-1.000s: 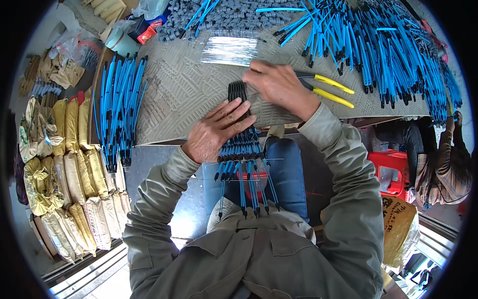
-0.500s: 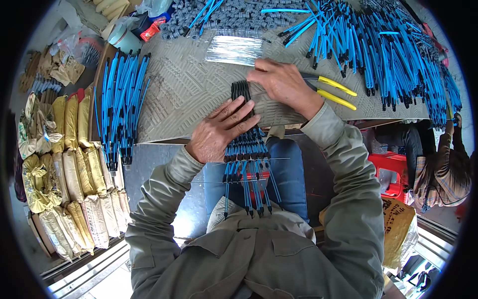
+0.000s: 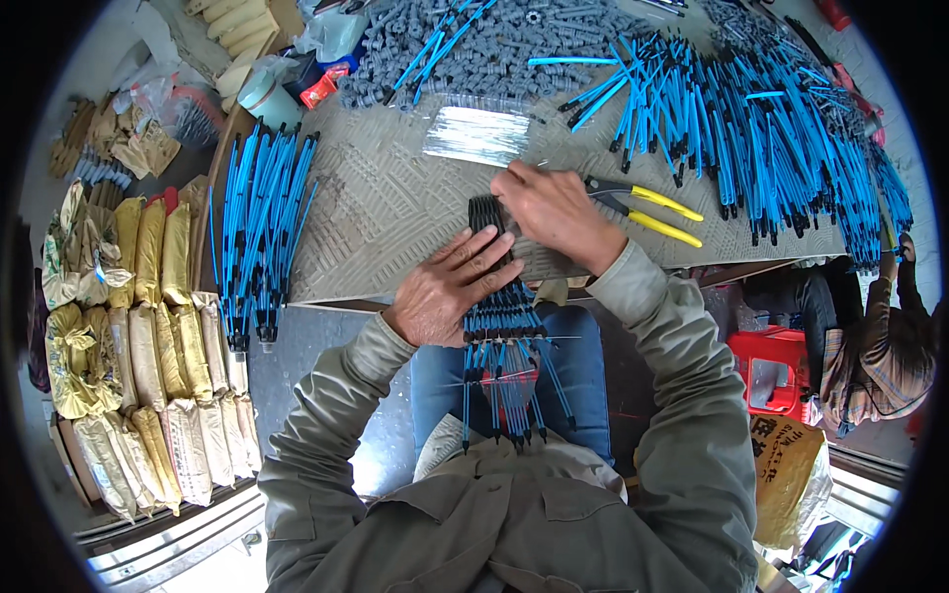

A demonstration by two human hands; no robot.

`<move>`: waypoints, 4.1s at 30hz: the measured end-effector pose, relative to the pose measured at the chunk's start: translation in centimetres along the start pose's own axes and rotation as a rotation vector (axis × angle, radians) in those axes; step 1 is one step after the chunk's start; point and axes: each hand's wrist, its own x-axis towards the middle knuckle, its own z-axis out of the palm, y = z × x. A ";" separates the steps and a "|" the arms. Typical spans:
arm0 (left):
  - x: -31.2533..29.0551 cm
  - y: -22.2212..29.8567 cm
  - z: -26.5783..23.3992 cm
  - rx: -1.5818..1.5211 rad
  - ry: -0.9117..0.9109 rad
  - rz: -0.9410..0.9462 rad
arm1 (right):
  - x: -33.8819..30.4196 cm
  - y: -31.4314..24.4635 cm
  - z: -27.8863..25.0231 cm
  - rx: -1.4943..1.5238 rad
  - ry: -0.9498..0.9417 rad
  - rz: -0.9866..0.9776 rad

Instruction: The person threads a metal wire through the base ends of several umbrella ribs, fits them onto a central plastic hub, tightens and cuts the wire using pliers, and opens the attached ribs.

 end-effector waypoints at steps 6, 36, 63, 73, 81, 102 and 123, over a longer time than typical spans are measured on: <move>0.2 -0.3 -0.1 0.000 -0.016 0.005 | 0.2 0.8 -0.6 -0.010 -0.037 -0.023; 0.6 0.1 0.4 -0.001 0.103 0.058 | -12.2 -10.0 -3.8 1.110 0.388 0.330; 0.4 -0.1 0.1 -0.024 0.125 0.049 | -11.8 -11.2 -3.9 1.111 0.476 0.272; 0.1 -0.2 0.6 -0.012 0.127 0.040 | -11.8 -11.2 -3.2 1.201 0.507 0.277; 0.1 -0.4 0.6 0.027 0.159 0.037 | -11.7 -10.9 -3.1 1.273 0.501 0.255; 0.1 0.1 0.3 -0.025 0.114 0.002 | -11.9 -11.0 -2.8 1.178 0.593 0.227; 0.1 -0.1 0.4 -0.009 0.078 0.003 | -11.7 -11.9 -3.2 1.152 0.619 0.227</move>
